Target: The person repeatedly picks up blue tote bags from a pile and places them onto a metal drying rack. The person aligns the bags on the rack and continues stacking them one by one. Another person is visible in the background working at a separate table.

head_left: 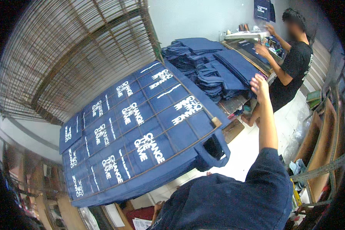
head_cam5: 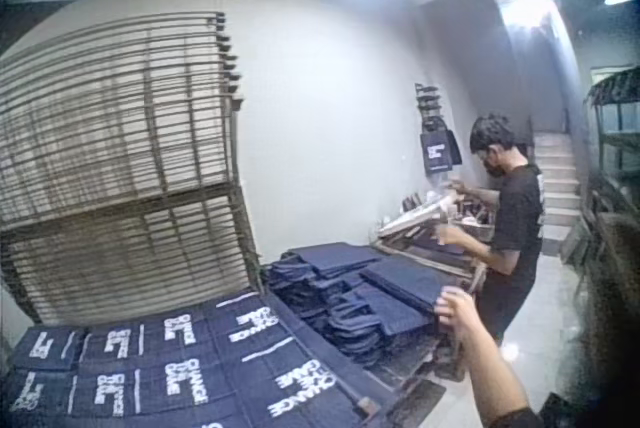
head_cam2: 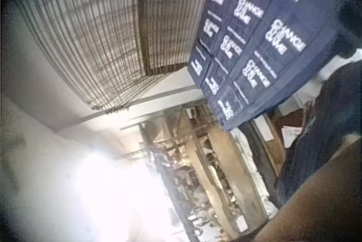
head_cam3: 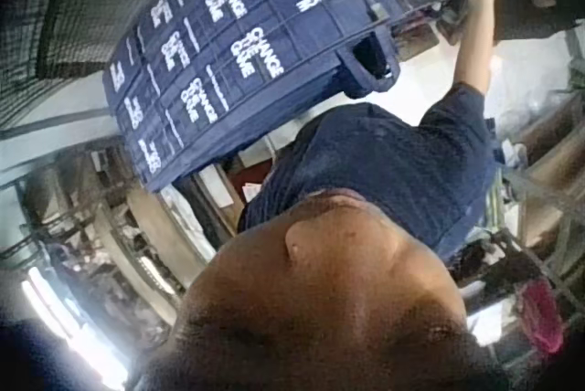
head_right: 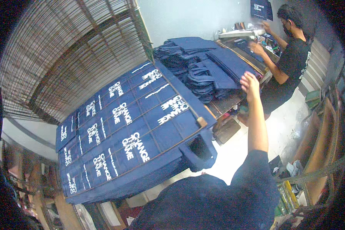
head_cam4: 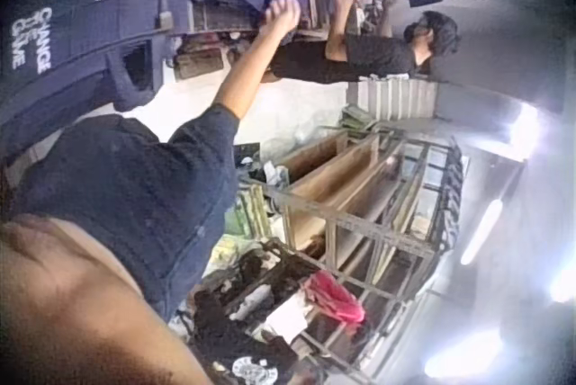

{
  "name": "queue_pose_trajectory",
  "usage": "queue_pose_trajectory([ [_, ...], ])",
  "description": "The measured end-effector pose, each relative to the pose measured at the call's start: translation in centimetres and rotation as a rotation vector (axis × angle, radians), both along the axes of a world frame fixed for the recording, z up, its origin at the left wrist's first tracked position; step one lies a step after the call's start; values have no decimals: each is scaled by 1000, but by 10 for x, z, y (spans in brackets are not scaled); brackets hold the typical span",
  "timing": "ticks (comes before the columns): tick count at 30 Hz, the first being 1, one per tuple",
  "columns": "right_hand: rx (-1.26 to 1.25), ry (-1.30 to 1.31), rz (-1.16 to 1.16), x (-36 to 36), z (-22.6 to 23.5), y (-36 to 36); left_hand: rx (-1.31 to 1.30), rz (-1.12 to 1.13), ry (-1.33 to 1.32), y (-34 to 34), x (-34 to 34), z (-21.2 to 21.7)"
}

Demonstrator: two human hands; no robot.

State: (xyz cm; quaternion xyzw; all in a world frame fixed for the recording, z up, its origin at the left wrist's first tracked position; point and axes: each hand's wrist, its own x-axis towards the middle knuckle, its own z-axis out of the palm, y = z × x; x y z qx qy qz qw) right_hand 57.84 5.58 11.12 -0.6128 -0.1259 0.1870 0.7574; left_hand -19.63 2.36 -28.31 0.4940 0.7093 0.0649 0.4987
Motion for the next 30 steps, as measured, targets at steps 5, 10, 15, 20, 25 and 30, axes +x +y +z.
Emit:
queue_pose_trajectory([
  [5, 63, 310, -69, 52, -109, -26, -17, -177, 234, -7, 7, 8],
  [10, 132, 411, -27, 92, -136, -12, -14, -113, 273, -9, 16, 25],
  [15, 470, 553, -54, 112, -126, 9, 350, -367, 213, -7, 30, 38],
  [20, 609, 624, 153, 100, -117, 46, 24, -133, 18, -27, 77, 91],
  [25, 647, 804, 168, 108, -127, 98, 127, 49, -90, -34, 121, 149],
  [30, 455, 825, -60, 144, -143, 143, 182, 217, -199, -46, 107, 143],
])
